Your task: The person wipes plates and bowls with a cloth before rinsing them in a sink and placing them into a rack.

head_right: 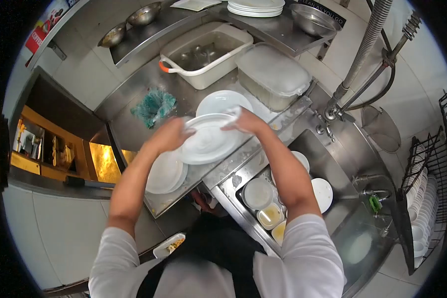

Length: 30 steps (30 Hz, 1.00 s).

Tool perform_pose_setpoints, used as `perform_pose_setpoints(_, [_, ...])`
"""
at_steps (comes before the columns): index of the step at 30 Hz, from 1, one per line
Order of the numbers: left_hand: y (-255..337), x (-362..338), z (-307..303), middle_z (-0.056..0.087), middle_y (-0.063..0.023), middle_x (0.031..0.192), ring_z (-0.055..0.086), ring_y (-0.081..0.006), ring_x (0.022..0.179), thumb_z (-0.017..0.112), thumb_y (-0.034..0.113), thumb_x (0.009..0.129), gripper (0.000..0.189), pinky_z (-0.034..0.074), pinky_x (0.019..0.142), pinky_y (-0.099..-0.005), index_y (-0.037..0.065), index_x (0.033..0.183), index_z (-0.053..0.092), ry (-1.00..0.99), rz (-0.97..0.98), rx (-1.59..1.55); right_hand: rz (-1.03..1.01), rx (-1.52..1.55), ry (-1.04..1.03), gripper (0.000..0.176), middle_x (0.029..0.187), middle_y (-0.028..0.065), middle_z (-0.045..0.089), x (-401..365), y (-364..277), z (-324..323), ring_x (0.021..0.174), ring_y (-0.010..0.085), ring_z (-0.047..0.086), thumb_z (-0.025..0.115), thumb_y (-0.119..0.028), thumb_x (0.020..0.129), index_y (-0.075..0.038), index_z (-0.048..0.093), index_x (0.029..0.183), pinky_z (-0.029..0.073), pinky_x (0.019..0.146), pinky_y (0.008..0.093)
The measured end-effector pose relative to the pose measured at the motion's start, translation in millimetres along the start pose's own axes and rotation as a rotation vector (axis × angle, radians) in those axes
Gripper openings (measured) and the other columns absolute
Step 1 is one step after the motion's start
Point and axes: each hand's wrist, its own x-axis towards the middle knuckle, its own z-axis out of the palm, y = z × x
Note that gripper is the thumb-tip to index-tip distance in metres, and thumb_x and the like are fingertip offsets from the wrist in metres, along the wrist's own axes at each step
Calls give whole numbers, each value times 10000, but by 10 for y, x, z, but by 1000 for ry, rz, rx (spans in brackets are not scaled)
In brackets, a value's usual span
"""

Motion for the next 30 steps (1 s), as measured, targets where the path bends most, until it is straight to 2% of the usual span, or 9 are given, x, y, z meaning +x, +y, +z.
perform_pose_setpoints(4, [212,375,-119,639,-276,906,600,-453,826,636,234,872,285,486,710,-490,-9,1022,635,-107,18,358,-315,-7,-178,388,1057,107,692,264,-373,-56,922,225,667,759,-162,770,3,653,1105,514,860,345])
perform_pose_setpoints(7, [117,255,-3,675,-240,891,655,-369,761,655,216,865,292,507,693,-433,-18,1037,628,247,-136,165,-103,437,163,425,1085,123,677,0,-215,44,952,256,664,730,-167,813,22,601,1170,524,869,375])
perform_pose_setpoints(11, [-17,87,973,687,-117,915,626,-158,785,697,124,853,287,503,713,-308,-79,1042,623,913,-507,-1060,196,1684,437,522,1143,152,638,-28,397,840,1072,278,618,690,-209,871,44,491,1283,510,910,508])
perform_pose_setpoints(14, [-54,46,1508,678,-123,941,619,-155,806,704,99,848,280,494,732,-291,-89,1038,619,1078,-568,-1153,385,1692,508,552,1171,146,622,-237,-44,1121,1084,255,606,703,-218,863,45,482,1296,516,876,480])
perform_pose_setpoints(17, [-120,-25,1675,668,-140,1008,627,-170,844,688,70,849,306,495,748,-292,-97,1088,598,1051,-584,-1324,576,1349,266,634,1240,93,593,-246,-121,1269,1140,255,563,698,-391,861,-65,465,1353,512,828,465])
perform_pose_setpoints(20, [-443,-193,1555,636,-155,1109,636,-222,926,642,27,864,386,517,825,-336,-101,1209,526,1063,-625,-1413,178,863,449,431,989,119,689,-51,56,1124,893,199,643,734,-325,832,23,660,1074,509,770,338])
perform_pose_setpoints(21, [-560,-309,1481,620,-163,1149,640,-250,966,622,9,869,424,526,872,-365,-100,1257,491,1045,-639,-1472,270,511,394,641,1132,169,644,-70,-32,734,998,234,623,724,-470,811,44,597,1173,501,840,363])
perform_pose_setpoints(27, [-1162,-1414,1303,619,-163,1158,621,-248,1023,610,7,867,422,496,922,-366,-92,1261,494,1061,-691,-1349,322,-379,961,236,867,212,655,306,838,-645,835,405,629,628,-154,742,6,660,913,499,711,504])
perform_pose_setpoints(30, [-1302,-1884,1331,617,-182,1149,637,-264,980,616,20,863,412,514,893,-395,-107,1237,499,1066,-779,-1333,216,-793,610,247,895,228,670,523,1424,-1178,867,389,639,580,-188,772,-11,691,902,510,772,459])
